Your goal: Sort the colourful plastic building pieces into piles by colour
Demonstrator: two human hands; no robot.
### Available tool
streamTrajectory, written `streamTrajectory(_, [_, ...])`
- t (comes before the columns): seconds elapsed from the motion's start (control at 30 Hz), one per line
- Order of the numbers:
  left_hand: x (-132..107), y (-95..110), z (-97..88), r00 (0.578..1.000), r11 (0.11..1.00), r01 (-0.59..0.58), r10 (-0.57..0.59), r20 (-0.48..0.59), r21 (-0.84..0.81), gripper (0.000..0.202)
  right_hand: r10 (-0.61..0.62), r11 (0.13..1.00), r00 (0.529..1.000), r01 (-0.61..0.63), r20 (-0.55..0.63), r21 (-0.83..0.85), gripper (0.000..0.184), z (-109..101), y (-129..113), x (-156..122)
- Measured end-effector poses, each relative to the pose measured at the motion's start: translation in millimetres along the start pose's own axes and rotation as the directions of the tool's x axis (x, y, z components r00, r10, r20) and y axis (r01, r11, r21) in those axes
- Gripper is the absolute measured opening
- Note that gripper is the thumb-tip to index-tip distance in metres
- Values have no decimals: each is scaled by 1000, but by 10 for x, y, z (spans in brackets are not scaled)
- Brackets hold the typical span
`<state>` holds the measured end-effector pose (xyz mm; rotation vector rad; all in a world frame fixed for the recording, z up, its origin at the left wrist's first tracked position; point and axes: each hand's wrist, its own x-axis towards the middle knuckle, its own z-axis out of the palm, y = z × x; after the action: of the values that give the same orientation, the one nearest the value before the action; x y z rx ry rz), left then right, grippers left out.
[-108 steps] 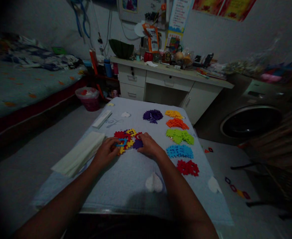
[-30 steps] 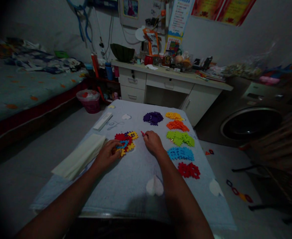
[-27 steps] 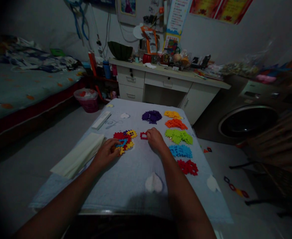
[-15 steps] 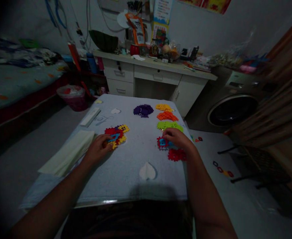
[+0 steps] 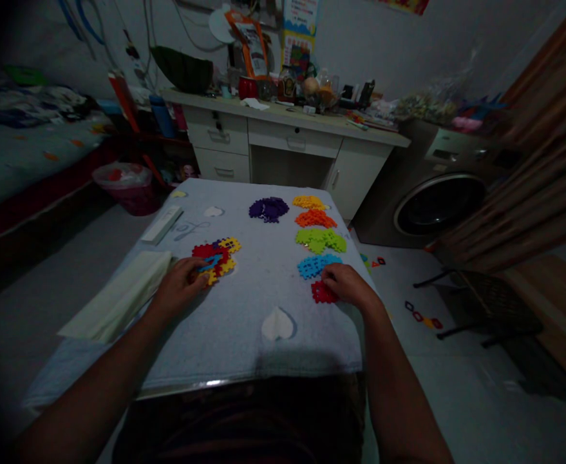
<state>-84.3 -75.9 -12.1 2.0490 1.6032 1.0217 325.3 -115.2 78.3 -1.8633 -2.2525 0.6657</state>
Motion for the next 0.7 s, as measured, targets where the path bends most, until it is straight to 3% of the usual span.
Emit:
streamTrajectory(0.13, [0, -1, -3, 1000, 1000, 9, -9, 19, 3, 34, 40, 976, 999, -46, -33, -211, 15, 25, 25, 13])
streamTrajectory(0.3, [2, -11, 4, 1000, 1000, 4, -4, 19, -2, 33, 52, 960, 997, -68, -64, -273, 15, -16, -104, 58])
streamTrajectory(0.5, [0, -10, 9, 999, 999, -38, 37, -28, -24, 31, -109, 970, 993, 96, -45, -225, 16, 40, -677, 384])
streamTrajectory(0.7, [-14, 30, -9, 997, 999, -15, 12, -74, -41, 30, -343, 928, 939, 343, 25, -147, 19, 523, -1353, 863])
